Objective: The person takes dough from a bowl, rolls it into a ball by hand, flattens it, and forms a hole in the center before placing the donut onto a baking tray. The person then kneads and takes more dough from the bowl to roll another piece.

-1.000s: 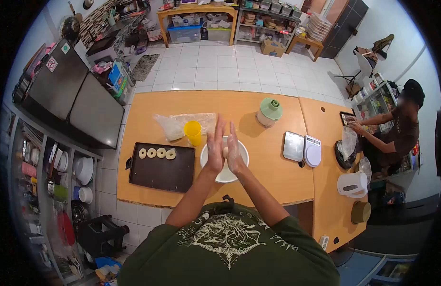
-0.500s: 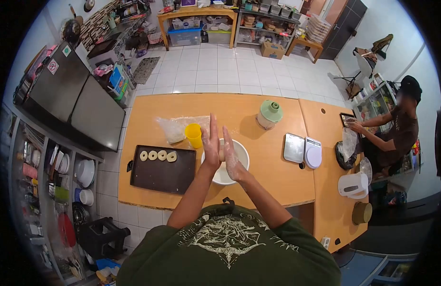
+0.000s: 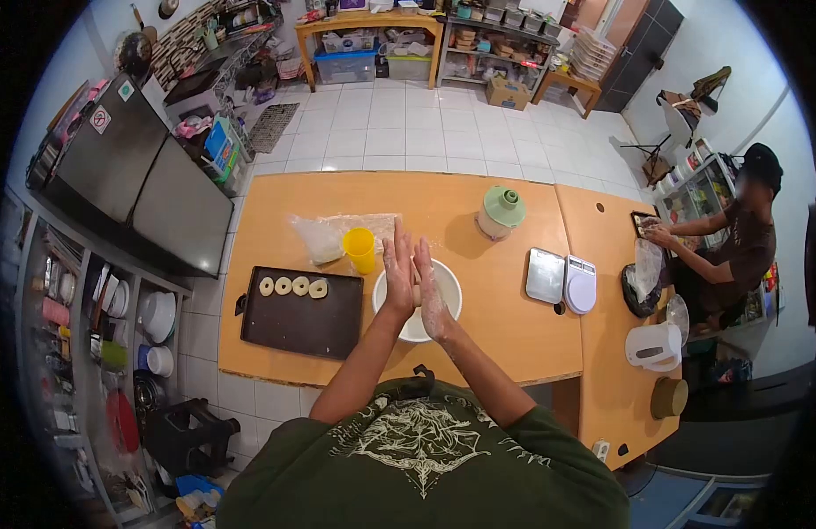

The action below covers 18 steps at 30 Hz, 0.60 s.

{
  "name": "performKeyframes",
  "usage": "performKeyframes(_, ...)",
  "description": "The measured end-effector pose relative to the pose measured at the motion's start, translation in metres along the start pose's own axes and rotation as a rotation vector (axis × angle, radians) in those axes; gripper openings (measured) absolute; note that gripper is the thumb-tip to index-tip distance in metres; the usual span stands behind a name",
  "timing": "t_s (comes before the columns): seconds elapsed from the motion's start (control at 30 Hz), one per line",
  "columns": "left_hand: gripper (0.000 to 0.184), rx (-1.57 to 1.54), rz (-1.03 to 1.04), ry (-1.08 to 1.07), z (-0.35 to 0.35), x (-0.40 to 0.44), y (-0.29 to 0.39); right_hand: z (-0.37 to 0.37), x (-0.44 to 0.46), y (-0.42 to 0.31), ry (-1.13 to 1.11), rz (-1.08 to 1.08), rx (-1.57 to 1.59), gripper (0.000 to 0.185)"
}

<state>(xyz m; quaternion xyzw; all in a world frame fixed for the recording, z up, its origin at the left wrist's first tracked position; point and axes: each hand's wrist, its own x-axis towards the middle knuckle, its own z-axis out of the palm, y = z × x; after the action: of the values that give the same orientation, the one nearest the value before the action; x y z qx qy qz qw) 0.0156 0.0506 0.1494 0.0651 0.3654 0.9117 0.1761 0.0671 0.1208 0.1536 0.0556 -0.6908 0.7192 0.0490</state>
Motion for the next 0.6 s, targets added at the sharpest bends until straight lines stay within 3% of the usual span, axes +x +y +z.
performKeyframes(0.07,0.074,0.026,0.028,-0.001,0.003,-0.005,0.006,0.003,0.002,0.002,0.044,0.018,0.043,0.084)
performKeyframes(0.13,0.087,0.436,0.238,-0.164,0.012,-0.017,0.006,-0.001,0.008,-0.013,0.151,0.183,0.175,0.073)
performKeyframes(0.23,0.081,0.628,0.321,-0.221,0.009,-0.032,-0.010,-0.020,0.028,-0.007,0.246,0.224,0.204,0.082)
performKeyframes(0.27,0.079,0.725,0.359,-0.247,0.005,-0.033,-0.015,-0.021,0.034,-0.005,0.286,0.237,0.429,0.072)
performKeyframes(0.37,0.078,0.629,0.361,-0.165,-0.011,-0.018,-0.019,-0.021,0.031,-0.006,0.191,0.145,0.261,0.083)
performKeyframes(0.47,0.077,0.477,0.360,-0.043,-0.025,0.004,-0.021,0.001,0.011,-0.009,0.083,0.028,0.096,0.079)
performKeyframes(0.57,0.081,0.514,0.360,-0.016,0.004,-0.004,0.007,0.010,0.000,-0.013,0.085,0.092,-0.021,0.076)
performKeyframes(0.6,0.084,0.421,0.330,-0.051,0.008,-0.007,0.009,0.000,0.007,0.017,0.129,0.189,-0.047,0.076)
